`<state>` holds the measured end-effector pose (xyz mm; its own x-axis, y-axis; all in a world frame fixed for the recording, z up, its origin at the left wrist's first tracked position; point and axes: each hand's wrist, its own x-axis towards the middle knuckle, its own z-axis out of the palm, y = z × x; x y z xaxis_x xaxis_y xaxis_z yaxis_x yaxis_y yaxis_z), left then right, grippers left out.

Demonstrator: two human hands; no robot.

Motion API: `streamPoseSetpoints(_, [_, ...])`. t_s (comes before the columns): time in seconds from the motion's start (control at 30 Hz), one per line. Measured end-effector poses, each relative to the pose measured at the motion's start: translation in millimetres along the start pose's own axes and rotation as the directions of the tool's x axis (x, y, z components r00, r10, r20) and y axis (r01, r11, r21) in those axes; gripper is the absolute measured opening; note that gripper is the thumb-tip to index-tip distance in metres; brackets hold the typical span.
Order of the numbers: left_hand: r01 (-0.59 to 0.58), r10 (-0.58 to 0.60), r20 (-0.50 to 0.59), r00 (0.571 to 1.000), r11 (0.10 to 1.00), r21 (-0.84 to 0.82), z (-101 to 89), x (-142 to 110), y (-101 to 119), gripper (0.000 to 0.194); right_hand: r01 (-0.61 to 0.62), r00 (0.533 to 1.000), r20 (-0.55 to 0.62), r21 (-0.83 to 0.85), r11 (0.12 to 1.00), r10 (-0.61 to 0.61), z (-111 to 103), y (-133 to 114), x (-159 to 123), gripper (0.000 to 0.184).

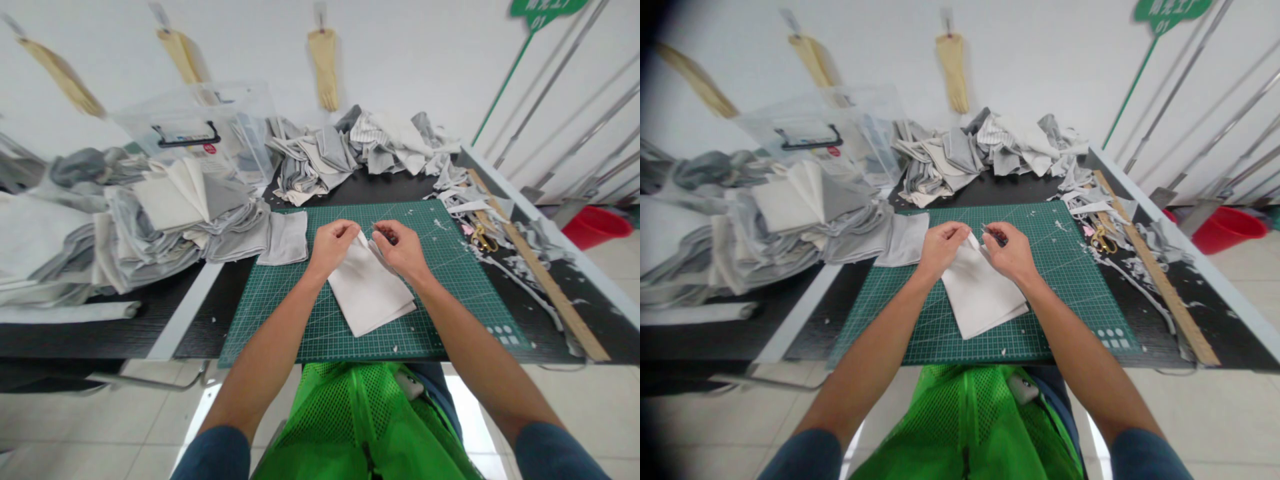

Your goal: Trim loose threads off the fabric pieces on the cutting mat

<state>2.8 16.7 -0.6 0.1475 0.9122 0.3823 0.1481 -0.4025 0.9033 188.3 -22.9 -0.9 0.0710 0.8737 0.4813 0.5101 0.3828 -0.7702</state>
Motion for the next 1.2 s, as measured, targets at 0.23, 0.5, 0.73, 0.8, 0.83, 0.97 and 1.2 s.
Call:
streamPoseSetpoints(0.23, [0.001, 0.002, -0.042, 0.999, 0.998, 0.063, -2.7, 2.5, -0.4, 0.022, -0.190, 0.967, 0.191, 0.086, 0.978, 0.171, -0.6, 6.0, 2.2, 0.034])
streamPoseSetpoints(0.5, [0.072, -0.079, 0.047, 0.996, 0.987, 0.143, -4.9, -1.2, 8.4, 0.050, -0.127, 0.967, 0.138, -0.460, 0.879, 0.212, 0.5, 38.9, 2.0, 0.013])
streamPoseSetpoints(0.73, [0.009, -0.146, 0.296, 0.944, 0.907, 0.420, 2.0, -5.5, -11.2, 0.016, -0.049, 0.937, 0.272, -0.518, 0.854, 0.219, 16.1, 51.4, -2.2, 0.012])
streamPoseSetpoints(0.8, [-0.026, -0.174, 0.332, 0.927, 0.855, 0.519, 3.8, -7.5, -20.4, 0.006, -0.060, 0.935, 0.276, -0.495, 0.867, 0.222, 20.1, 50.2, -3.2, 0.006])
streamPoseSetpoints(0.83, [-0.033, -0.189, 0.334, 0.923, 0.828, 0.560, 4.4, -8.2, -24.4, 0.005, -0.068, 0.935, 0.274, -0.483, 0.873, 0.224, 21.2, 49.3, -3.5, 0.004])
streamPoseSetpoints(0.97, [0.008, -0.217, 0.238, 0.947, 0.756, 0.655, 4.6, -8.3, -29.3, 0.016, -0.094, 0.950, 0.235, -0.409, 0.908, 0.204, 18.8, 43.9, -3.4, 0.007])
streamPoseSetpoints(1.2, [-0.049, -0.065, 0.181, 0.981, 0.826, 0.562, -0.8, -2.1, -13.4, 0.033, -0.070, 0.982, 0.169, -0.061, 0.996, 0.079, 11.3, 23.6, 0.9, 0.016])
